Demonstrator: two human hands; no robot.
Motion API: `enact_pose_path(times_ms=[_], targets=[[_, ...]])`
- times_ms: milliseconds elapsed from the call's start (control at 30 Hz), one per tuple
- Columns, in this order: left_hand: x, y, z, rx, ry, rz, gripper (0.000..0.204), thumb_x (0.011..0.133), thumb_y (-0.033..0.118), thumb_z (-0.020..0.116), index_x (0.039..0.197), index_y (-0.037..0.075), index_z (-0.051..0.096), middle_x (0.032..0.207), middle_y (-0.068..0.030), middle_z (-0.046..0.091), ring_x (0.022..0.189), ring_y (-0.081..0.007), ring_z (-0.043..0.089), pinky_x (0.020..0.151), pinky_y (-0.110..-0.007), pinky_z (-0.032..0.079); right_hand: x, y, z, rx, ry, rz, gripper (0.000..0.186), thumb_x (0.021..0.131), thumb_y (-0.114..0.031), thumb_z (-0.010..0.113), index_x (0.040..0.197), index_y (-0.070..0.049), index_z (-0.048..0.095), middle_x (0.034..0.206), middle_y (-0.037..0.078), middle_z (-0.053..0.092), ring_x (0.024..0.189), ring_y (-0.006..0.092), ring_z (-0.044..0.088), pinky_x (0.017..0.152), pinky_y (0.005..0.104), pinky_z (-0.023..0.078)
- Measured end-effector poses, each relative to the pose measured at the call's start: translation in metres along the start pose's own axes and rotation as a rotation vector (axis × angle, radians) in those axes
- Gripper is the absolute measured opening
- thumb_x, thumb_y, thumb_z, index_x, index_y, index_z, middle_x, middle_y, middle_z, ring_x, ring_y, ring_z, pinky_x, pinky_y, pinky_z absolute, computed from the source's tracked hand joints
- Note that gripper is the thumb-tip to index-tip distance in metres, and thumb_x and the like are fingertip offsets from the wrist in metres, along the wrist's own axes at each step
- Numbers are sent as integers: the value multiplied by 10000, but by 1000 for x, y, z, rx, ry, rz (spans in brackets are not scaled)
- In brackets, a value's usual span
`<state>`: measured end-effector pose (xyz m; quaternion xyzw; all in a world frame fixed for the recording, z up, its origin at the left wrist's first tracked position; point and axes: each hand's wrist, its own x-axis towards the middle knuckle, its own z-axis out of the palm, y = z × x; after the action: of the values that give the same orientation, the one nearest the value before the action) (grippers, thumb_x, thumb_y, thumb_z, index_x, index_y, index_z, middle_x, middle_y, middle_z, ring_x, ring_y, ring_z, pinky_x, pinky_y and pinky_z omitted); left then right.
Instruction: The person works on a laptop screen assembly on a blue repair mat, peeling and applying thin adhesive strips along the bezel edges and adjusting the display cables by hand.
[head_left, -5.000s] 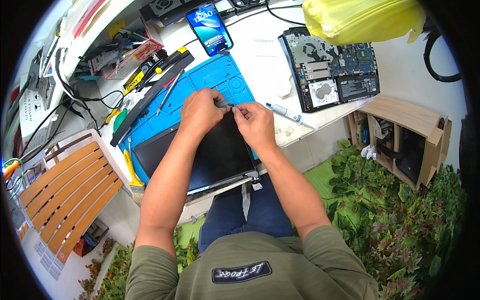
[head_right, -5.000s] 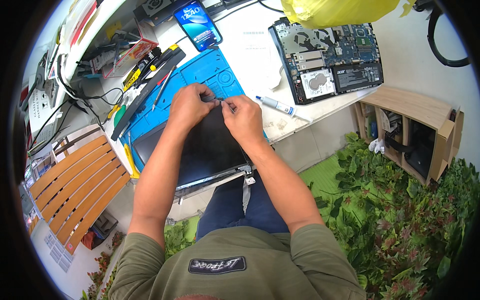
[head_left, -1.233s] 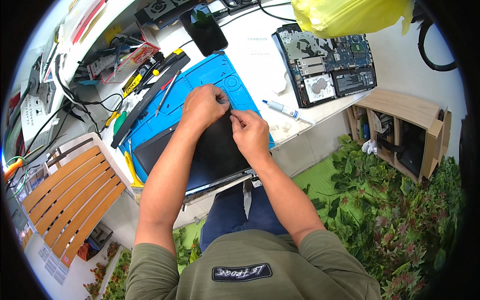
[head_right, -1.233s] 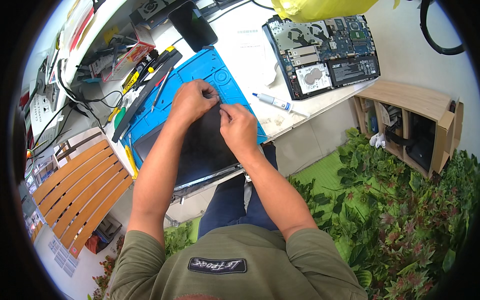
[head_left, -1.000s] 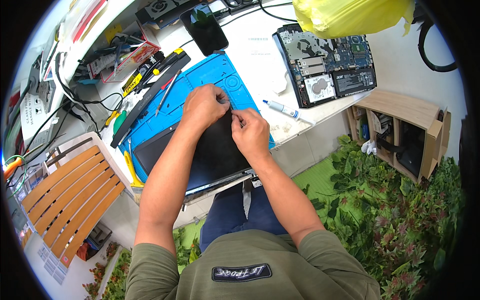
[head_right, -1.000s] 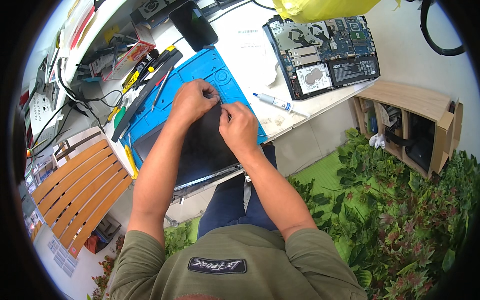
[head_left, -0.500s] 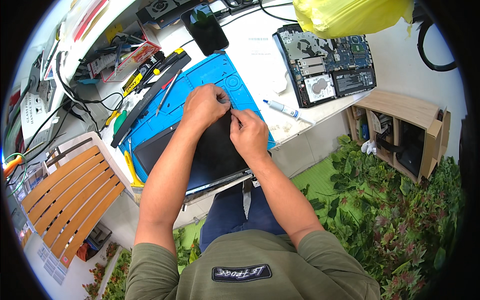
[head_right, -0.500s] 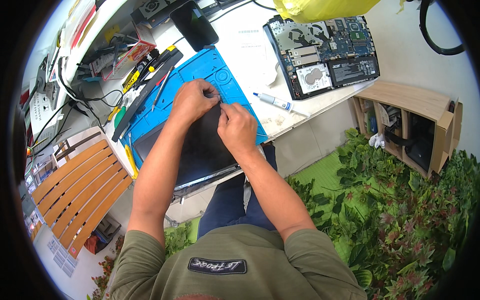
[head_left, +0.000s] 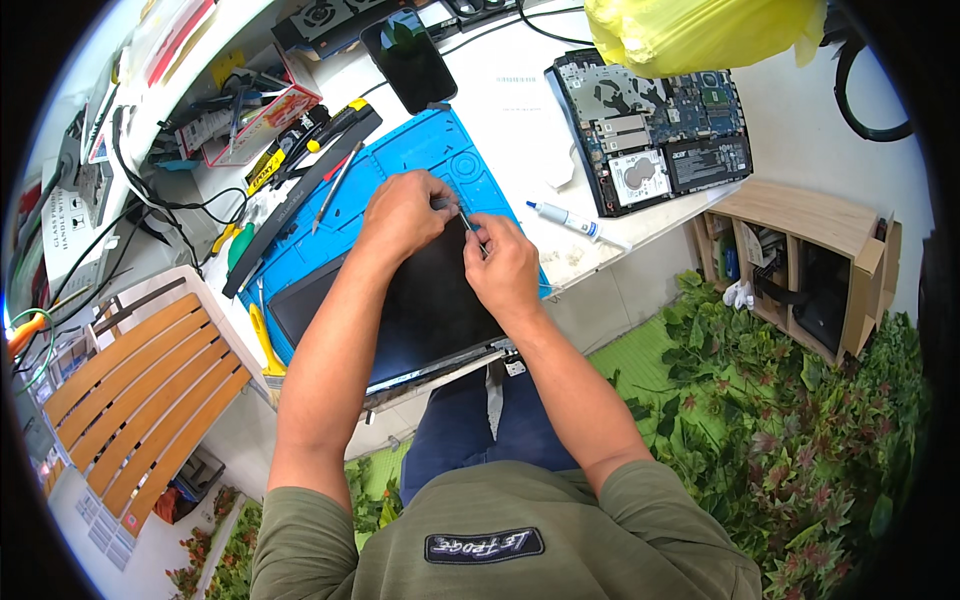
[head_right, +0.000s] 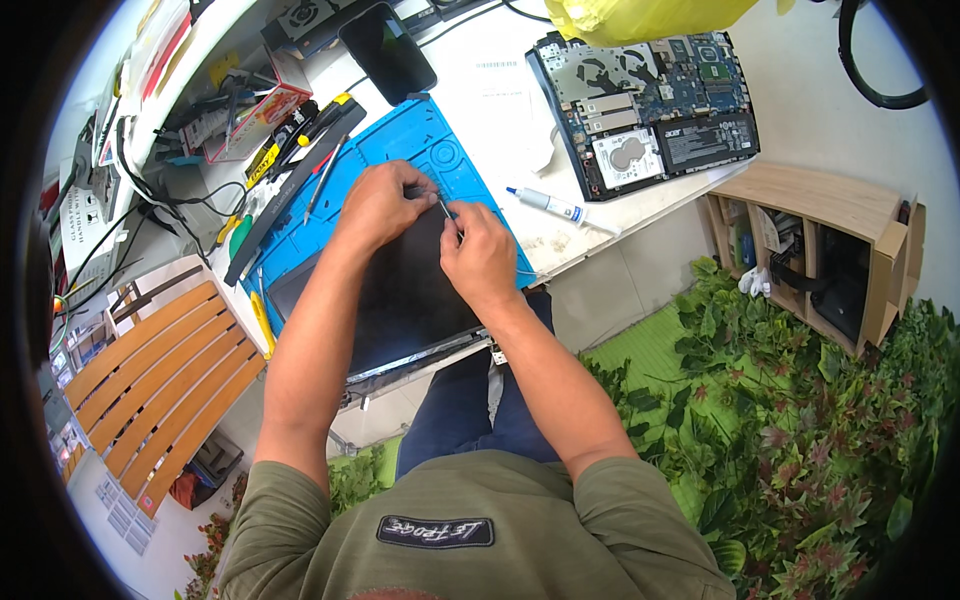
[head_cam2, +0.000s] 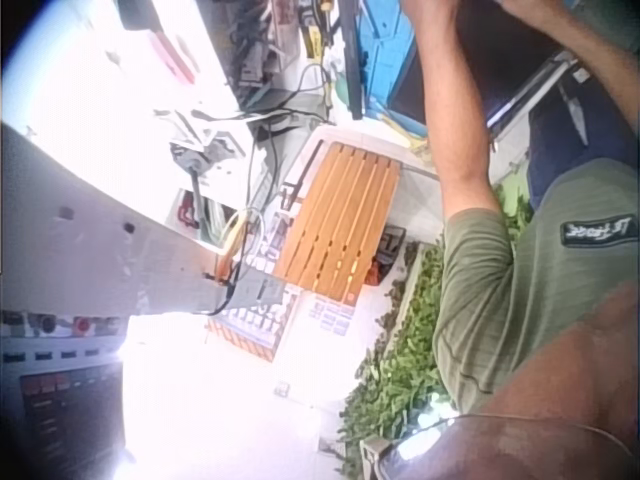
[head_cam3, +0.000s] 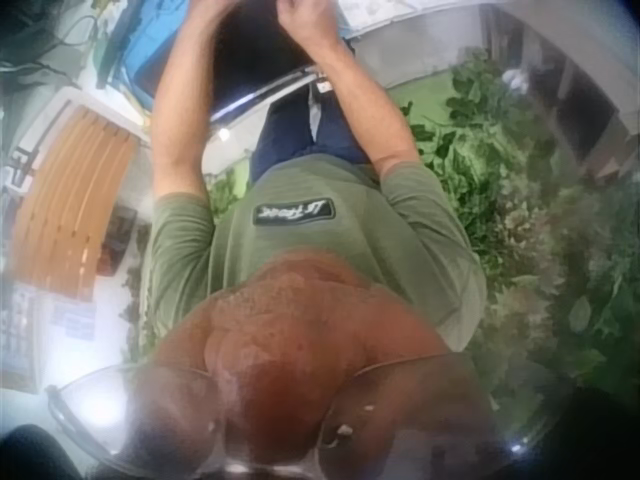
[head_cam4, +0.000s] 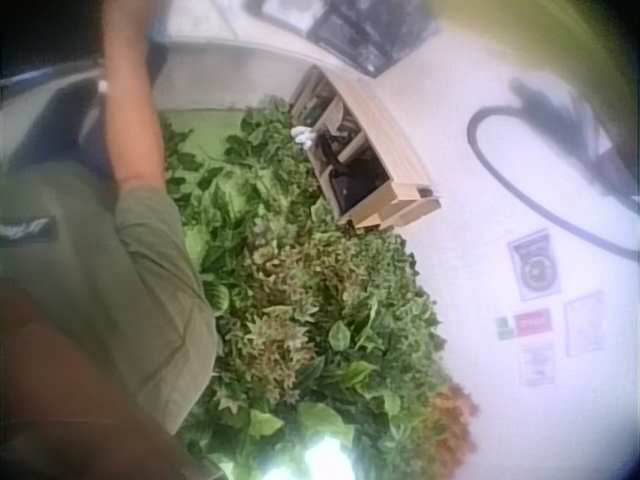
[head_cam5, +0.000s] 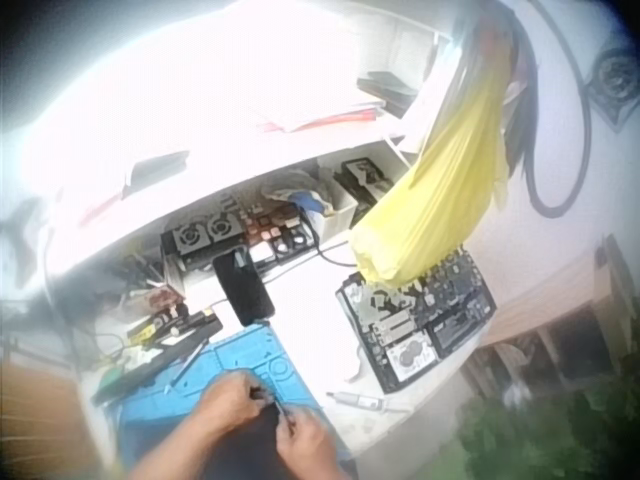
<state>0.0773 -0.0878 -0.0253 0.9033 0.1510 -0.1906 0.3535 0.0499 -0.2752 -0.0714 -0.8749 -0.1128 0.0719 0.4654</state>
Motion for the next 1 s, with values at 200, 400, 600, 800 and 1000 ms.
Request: enact_pose_path(times_ms=[200,400,600,800,1000], targets=[[2,-4,-4,-31,-68,-21,227,880,141,888,1099,80,881,1102,-155,829,991,-332,794,895,-436,608,6,1,-3,70,-36,62,240,907,-23,777,1146,-10,780,958,159,748,826,372,745,751,480,595],[1,-4,-2,2,-41,2,225,883,139,889,1102,88,883,1108,-149,829,1004,-333,793,896,-433,608,17,3,-8,24,-21,-17,227,904,-27,776,1131,-7,782,938,156,735,793,370,732,730,478,586],[3,-8,-2,-8,-56,11,242,878,137,888,1119,107,885,1110,-152,823,1006,-341,786,894,-437,607,19,0,-10,21,-90,5,199,912,-37,778,1109,-15,787,934,154,730,789,368,730,730,478,583],[5,-15,-4,16,-84,85,280,872,112,881,1152,123,883,1126,-151,818,1020,-339,780,897,-435,608,22,1,-6,22,-90,4,195,896,-47,803,1089,-20,800,912,142,733,775,348,732,729,469,587],[6,-19,-5,-15,-102,87,306,862,77,876,1165,126,881,1140,-154,819,1039,-339,783,913,-427,614,24,-1,-6,88,-100,84,239,896,-39,793,1132,-6,803,920,140,767,762,306,735,734,434,597]])
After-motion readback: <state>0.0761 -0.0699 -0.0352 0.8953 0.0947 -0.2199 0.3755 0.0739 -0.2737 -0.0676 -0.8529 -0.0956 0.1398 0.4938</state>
